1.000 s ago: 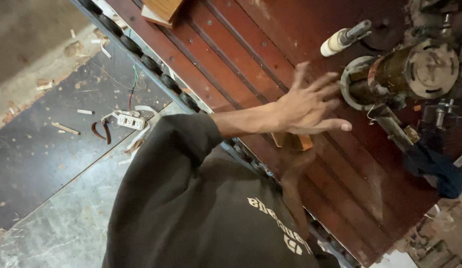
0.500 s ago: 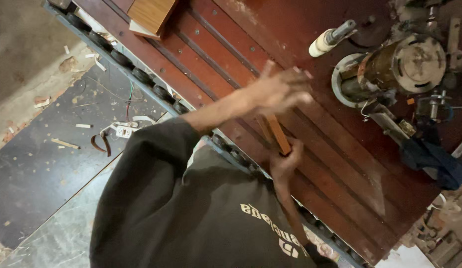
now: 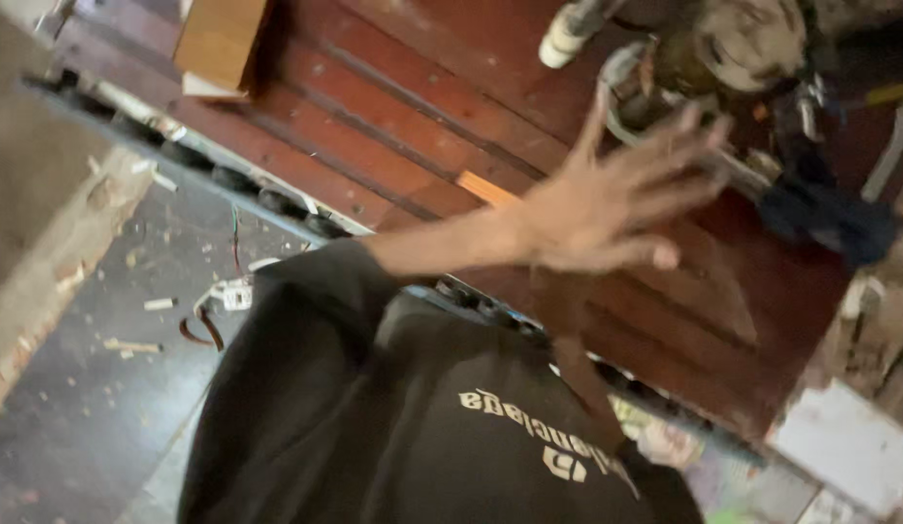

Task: The person sands small rectangular wooden blocks on a red workbench using a handheld sanding block. They repeatedly rub the surfaces and edges, flip the blocks, and place them back on the bench. The workbench has a drill press and scattered wood shavings.

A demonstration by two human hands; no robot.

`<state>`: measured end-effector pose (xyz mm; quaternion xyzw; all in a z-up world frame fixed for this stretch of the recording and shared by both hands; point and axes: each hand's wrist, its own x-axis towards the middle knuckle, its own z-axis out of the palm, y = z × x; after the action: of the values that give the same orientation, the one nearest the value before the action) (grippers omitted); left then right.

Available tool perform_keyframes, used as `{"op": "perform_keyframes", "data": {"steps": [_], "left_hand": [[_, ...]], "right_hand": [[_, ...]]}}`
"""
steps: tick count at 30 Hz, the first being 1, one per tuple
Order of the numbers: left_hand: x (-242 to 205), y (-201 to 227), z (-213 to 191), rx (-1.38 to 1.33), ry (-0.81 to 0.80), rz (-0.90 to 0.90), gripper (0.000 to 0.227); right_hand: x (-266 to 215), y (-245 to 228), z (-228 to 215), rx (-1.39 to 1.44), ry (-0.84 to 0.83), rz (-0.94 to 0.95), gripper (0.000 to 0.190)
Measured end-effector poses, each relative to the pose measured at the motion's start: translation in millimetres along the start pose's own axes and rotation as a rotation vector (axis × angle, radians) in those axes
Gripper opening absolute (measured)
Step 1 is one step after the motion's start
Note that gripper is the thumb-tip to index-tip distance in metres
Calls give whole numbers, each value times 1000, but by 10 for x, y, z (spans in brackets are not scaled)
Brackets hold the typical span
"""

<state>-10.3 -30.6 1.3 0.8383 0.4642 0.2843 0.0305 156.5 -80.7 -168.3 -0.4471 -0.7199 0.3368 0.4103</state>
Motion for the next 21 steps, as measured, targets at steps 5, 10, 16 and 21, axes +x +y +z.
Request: {"op": "perform_keyframes", "data": {"steps": [5, 10, 16, 21], "left_hand": [[152, -79, -680, -68, -9, -14, 116], [316, 213, -485, 65, 166, 103, 107], [150, -233, -629, -477, 402, -59, 53], [-497, -587, -414, -819, 147, -104, 46]], "right_hand": [[18, 204, 6, -88, -30, 17, 41], [66, 241, 28, -85, -77, 32, 45], [483, -179, -320, 476, -56, 77, 50], [406, -594, -539, 764, -122, 220, 51]]}}
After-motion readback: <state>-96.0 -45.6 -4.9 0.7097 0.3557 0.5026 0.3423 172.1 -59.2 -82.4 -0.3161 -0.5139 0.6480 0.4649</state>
